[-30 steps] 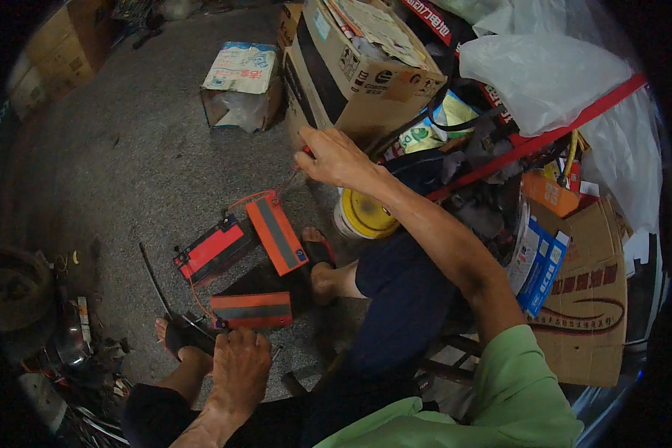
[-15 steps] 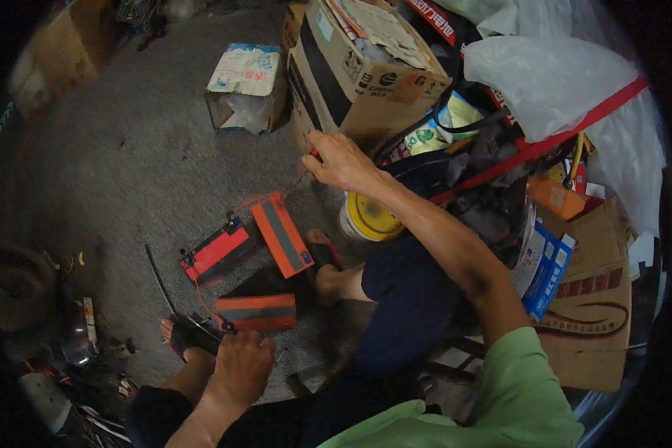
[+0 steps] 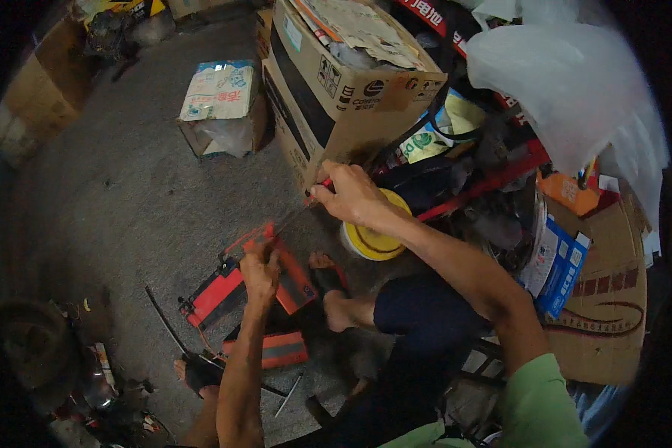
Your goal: The person sits on the floor and connects red and black wires to the terminals of three rectangular battery packs. They use a metal rod to tighten the connections and inspect the setup.
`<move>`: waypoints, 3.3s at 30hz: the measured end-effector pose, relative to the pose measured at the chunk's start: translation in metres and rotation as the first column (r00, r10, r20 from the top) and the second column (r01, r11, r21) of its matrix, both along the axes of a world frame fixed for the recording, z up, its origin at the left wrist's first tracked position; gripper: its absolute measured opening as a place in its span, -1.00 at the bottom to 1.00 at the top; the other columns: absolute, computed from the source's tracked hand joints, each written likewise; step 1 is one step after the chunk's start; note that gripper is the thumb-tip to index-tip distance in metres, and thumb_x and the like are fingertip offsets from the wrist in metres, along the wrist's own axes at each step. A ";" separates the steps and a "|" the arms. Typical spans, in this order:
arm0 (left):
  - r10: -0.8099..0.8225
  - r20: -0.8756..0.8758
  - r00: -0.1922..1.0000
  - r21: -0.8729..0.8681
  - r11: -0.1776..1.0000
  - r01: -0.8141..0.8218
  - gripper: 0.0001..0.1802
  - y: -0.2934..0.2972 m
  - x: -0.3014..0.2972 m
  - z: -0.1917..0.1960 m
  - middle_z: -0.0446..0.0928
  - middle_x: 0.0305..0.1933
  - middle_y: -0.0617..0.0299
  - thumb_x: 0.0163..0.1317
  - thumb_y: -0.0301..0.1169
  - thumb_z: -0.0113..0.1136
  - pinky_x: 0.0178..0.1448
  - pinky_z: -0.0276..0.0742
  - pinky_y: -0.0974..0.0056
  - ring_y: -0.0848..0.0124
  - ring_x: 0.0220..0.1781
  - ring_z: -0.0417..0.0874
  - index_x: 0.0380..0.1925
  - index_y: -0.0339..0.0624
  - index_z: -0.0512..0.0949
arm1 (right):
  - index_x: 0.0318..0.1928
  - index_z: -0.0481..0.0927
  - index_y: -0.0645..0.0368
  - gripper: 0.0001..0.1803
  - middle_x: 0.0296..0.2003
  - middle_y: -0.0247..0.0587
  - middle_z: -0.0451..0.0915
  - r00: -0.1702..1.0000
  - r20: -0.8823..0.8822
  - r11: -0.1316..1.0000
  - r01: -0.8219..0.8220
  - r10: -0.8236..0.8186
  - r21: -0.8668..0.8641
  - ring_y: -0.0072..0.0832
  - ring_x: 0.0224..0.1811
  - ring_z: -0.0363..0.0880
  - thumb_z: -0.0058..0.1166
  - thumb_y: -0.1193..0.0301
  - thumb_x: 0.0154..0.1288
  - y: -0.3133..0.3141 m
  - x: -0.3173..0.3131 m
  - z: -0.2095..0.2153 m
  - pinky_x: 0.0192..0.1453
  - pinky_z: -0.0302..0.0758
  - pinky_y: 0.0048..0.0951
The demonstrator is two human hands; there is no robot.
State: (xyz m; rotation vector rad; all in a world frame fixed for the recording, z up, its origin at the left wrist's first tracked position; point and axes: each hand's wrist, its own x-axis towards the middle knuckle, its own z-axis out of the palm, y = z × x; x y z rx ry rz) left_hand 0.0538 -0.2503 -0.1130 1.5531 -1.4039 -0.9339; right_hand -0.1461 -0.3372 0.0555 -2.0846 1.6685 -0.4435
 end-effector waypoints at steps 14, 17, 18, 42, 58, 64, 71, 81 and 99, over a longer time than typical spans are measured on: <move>0.087 0.235 0.968 -0.244 0.969 -0.028 -0.76 -0.014 -0.006 -0.009 0.57 -0.09 -0.01 0.18 -0.48 0.25 -0.11 0.58 0.11 0.04 -0.15 0.66 -0.14 -0.27 0.67 | -0.20 0.44 0.30 -0.78 -0.25 0.10 0.57 0.813 -0.122 0.790 -0.582 0.569 -0.194 0.07 -0.18 0.62 0.16 0.50 0.19 0.006 0.043 0.022 -0.11 0.56 -0.05; 0.093 0.214 0.972 -0.164 0.985 -0.058 -0.71 -0.008 -0.002 -0.009 0.55 -0.05 -0.03 0.17 -0.49 0.26 -0.09 0.58 0.08 0.01 -0.12 0.65 -0.08 -0.27 0.64 | -0.21 0.49 0.31 -0.82 -0.26 0.06 0.59 0.832 -0.168 0.830 -0.548 0.528 -0.103 0.04 -0.17 0.63 0.13 0.52 0.19 0.004 0.062 0.022 -0.11 0.58 -0.09; 0.097 0.201 0.975 -0.134 0.988 -0.071 -0.69 -0.006 -0.001 -0.006 0.55 -0.03 -0.03 0.17 -0.49 0.26 -0.09 0.57 0.07 0.00 -0.11 0.64 -0.05 -0.26 0.63 | -0.22 0.52 0.31 -0.83 -0.26 0.07 0.60 0.845 -0.197 0.858 -0.512 0.497 -0.035 0.04 -0.16 0.63 0.13 0.51 0.18 0.002 0.067 0.026 -0.10 0.58 -0.08; -0.515 0.706 0.486 0.329 0.846 0.419 -0.59 0.301 0.133 0.177 0.54 -0.10 0.04 0.14 -0.25 0.27 0.24 0.40 -0.04 0.10 0.07 0.53 -0.01 -0.15 0.57 | -0.25 0.74 0.21 -0.74 -0.27 -0.04 0.73 0.078 -0.693 0.610 -0.554 0.716 0.567 -0.09 -0.21 0.73 0.13 0.30 0.21 -0.026 0.132 0.047 -0.18 0.63 -0.09; -0.350 0.935 0.063 0.307 0.882 0.357 -0.71 0.302 0.127 0.191 0.52 -0.06 0.11 0.22 -0.17 0.21 0.59 -0.07 -0.22 0.12 0.08 0.54 -0.07 0.09 0.56 | -0.57 0.66 0.21 -0.64 -0.57 -0.02 0.65 0.841 -0.394 0.875 -0.459 0.371 -0.154 -0.07 -0.45 0.68 0.09 0.22 0.23 0.006 0.113 0.026 -0.26 0.59 -0.09; -0.670 0.659 0.341 0.576 0.741 0.343 -0.65 0.278 0.125 0.189 0.55 -0.09 -0.17 0.06 -0.32 0.26 0.15 0.41 -0.13 -0.20 0.09 0.50 -0.15 -0.23 0.59 | -0.45 0.66 0.27 -0.62 -0.48 0.11 0.66 0.923 -0.367 0.984 -0.154 0.112 -0.086 0.12 -0.32 0.65 0.00 0.20 0.27 0.018 0.107 0.031 -0.09 0.55 0.03; -0.515 0.808 0.286 0.402 0.837 0.372 -0.78 0.265 0.113 0.193 0.55 -0.30 0.14 0.02 -0.36 0.31 0.12 0.38 0.13 0.20 -0.12 0.60 -0.30 -0.12 0.59 | -0.25 0.57 0.31 -0.72 -0.26 0.19 0.63 0.894 -0.315 0.939 -0.343 0.319 -0.021 0.08 -0.06 0.60 0.09 0.30 0.20 0.016 0.091 0.024 0.03 0.49 0.00; -0.654 0.686 0.317 0.534 0.750 0.391 -0.65 0.254 0.103 0.191 0.55 -0.21 0.09 0.07 -0.28 0.35 0.04 0.46 0.01 0.06 -0.05 0.57 -0.16 -0.15 0.54 | -0.20 0.50 0.32 -0.71 -0.21 0.22 0.59 0.935 -0.255 0.969 -0.236 0.248 0.076 0.14 0.00 0.54 0.16 0.32 0.23 0.019 0.083 0.041 0.02 0.47 0.02; -0.629 0.725 0.281 0.505 0.763 0.403 -0.78 0.253 0.104 0.192 0.55 -0.25 0.12 0.08 -0.35 0.29 0.05 0.41 0.09 0.19 -0.08 0.62 -0.26 -0.11 0.57 | -0.09 0.45 0.35 -0.60 -0.22 0.26 0.60 0.907 -0.277 0.933 -0.351 0.317 -0.082 0.20 -0.06 0.58 0.13 0.24 0.31 0.025 0.088 0.033 0.06 0.45 0.10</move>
